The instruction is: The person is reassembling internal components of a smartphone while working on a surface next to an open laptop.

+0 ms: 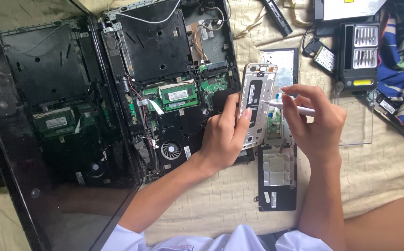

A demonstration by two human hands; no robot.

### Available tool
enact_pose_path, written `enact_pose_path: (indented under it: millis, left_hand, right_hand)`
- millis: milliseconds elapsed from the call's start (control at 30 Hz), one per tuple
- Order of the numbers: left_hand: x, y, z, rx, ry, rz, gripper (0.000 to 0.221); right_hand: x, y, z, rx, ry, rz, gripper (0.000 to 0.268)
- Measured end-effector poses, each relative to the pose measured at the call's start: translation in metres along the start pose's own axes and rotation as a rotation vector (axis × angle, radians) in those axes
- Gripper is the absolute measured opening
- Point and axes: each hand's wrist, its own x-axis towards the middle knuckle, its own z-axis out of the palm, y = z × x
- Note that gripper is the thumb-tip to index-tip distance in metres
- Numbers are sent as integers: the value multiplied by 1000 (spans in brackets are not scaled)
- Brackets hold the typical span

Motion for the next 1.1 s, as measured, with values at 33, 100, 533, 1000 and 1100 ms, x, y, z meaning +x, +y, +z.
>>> enact_pose_path:
  millis: [33,100,533,1000,1100]
  left_hand:
    - [1,0,0,0,0,2,25]
    - [0,1,-1,8,-2,-1,25]
    - [1,1,-1,-4,-3,-18,25]
    - [2,-1,0,39,-10,-14,27]
    - [2,2,-1,14,50,119,26]
  right_hand:
    - [1,-1,0,-1,1,-1,9]
    - [2,-2,0,27,-2,4,12]
    - [8,-9,0,17,-18,-29,14]
    - [11,-17,0,74,-11,108,13]
    - [20,-23,1,160,51,114,18]
